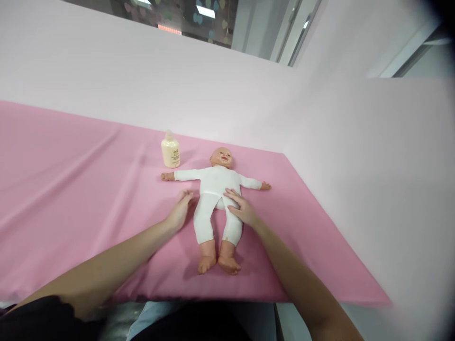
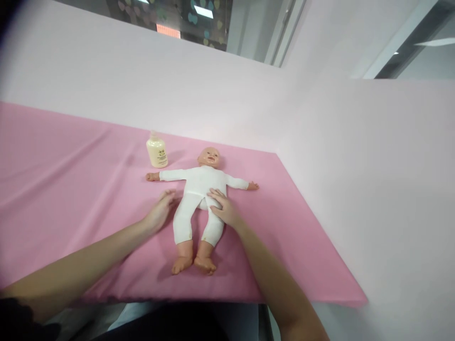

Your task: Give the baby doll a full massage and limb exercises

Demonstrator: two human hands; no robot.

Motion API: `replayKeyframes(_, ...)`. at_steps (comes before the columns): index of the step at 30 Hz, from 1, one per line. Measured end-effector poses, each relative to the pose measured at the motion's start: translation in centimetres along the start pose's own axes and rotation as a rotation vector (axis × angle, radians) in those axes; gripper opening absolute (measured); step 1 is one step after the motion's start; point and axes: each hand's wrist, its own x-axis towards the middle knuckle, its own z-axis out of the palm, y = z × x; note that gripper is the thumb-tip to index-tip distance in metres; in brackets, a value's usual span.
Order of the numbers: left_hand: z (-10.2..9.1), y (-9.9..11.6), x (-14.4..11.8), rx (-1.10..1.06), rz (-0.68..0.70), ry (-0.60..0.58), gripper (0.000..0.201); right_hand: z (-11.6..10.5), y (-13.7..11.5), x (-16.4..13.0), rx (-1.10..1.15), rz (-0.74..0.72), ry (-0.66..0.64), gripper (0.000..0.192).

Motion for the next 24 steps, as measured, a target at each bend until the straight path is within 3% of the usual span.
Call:
replayKeyframes(2,0.7,0.4,-2.3,-0.159,-0.203,-0.137,0.023,0.1,0.0,-0.1,0.009,0.008,0.013,0.049)
replayKeyframes(6,1.4,1.4,-5.0,-0.393,-0.555,-0.23,0.028,0.4,0.1,0.0,-0.007,0.012,0.04,0.046)
replayKeyframes(9,1.2,1.9,-5.9,-0.498,-0.76,-0.449,0.044,0.6,-0.2,-0.1,-0.064,0.0,0.089,0.043)
replayKeyframes(14,0.6,2.6,-7.9,-0.722,-0.772,-0.932,0.053,0.5,-2.9,-1.5,-0.146,-0.146,0.134,0.04)
replayKeyframes(17,0.3,2.8,-8.6,-0.781,-0.832,-1.112,0.056,0.3,-5.0,-2.6,-0.118,-0.363,0.044,0.045)
replayKeyframes(21,0.2,2.7,-8.4,-0.581,-0.722,-1.036,0.042,1.2,-7.0,-3.8,-0.182,-0.654,-0.107,0.07)
replayKeyframes(24,0.4,2.2,-8.0,-0.429,-0.548,-0.984,0.051,2.6,-7.5,-4.6,-0.341,-0.754,-0.211,0.067)
